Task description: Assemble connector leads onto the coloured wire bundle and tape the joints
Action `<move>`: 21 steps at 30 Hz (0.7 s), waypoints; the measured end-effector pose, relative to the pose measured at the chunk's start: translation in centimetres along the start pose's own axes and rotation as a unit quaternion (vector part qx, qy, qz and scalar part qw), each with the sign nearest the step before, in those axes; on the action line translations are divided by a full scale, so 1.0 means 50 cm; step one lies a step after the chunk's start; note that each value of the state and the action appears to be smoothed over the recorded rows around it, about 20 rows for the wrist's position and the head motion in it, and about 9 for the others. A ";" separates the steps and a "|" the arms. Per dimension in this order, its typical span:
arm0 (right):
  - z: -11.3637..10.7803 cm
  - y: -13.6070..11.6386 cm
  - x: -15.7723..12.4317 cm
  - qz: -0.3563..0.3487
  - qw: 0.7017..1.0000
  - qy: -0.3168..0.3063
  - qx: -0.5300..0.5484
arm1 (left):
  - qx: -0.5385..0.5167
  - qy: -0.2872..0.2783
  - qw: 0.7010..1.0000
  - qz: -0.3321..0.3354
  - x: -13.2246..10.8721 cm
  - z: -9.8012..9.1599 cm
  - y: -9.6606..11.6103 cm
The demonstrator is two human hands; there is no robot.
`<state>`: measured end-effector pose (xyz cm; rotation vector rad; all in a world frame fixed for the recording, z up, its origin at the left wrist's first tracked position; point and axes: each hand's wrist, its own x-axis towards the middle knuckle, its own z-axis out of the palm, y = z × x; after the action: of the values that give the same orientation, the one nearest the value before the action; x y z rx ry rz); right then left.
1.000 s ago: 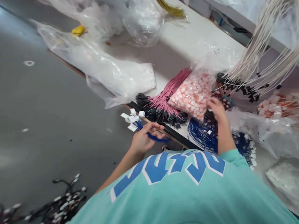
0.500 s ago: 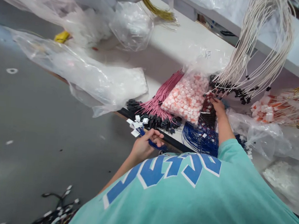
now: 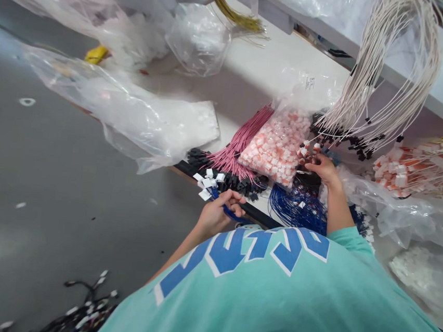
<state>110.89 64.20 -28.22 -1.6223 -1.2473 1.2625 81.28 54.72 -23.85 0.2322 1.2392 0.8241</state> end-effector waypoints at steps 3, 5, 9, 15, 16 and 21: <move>0.002 0.022 -0.004 -0.016 0.995 0.031 -0.092 | -0.005 0.001 1.000 0.003 0.001 0.000 -0.001; 0.002 0.034 -0.012 -0.023 0.988 0.034 -0.151 | -0.007 0.001 1.000 0.005 0.001 0.000 -0.003; 0.004 0.038 -0.028 0.001 0.962 0.060 -0.266 | -0.011 0.003 1.000 0.008 -0.004 0.002 -0.003; -0.003 0.000 -0.065 -0.006 0.971 0.079 -0.227 | -0.017 0.019 1.000 0.003 -0.013 -0.002 -0.003; -0.005 -0.009 -0.077 -0.010 0.965 0.090 -0.244 | -0.019 0.017 1.000 0.005 -0.013 -0.004 -0.004; -0.003 -0.057 -0.146 -0.001 0.885 0.171 -0.433 | -0.020 0.003 1.000 0.015 -0.013 -0.016 -0.009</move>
<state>109.95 57.95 -23.57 -2.3137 -1.6835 0.3378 80.71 53.76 -23.88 0.2175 1.2257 0.8746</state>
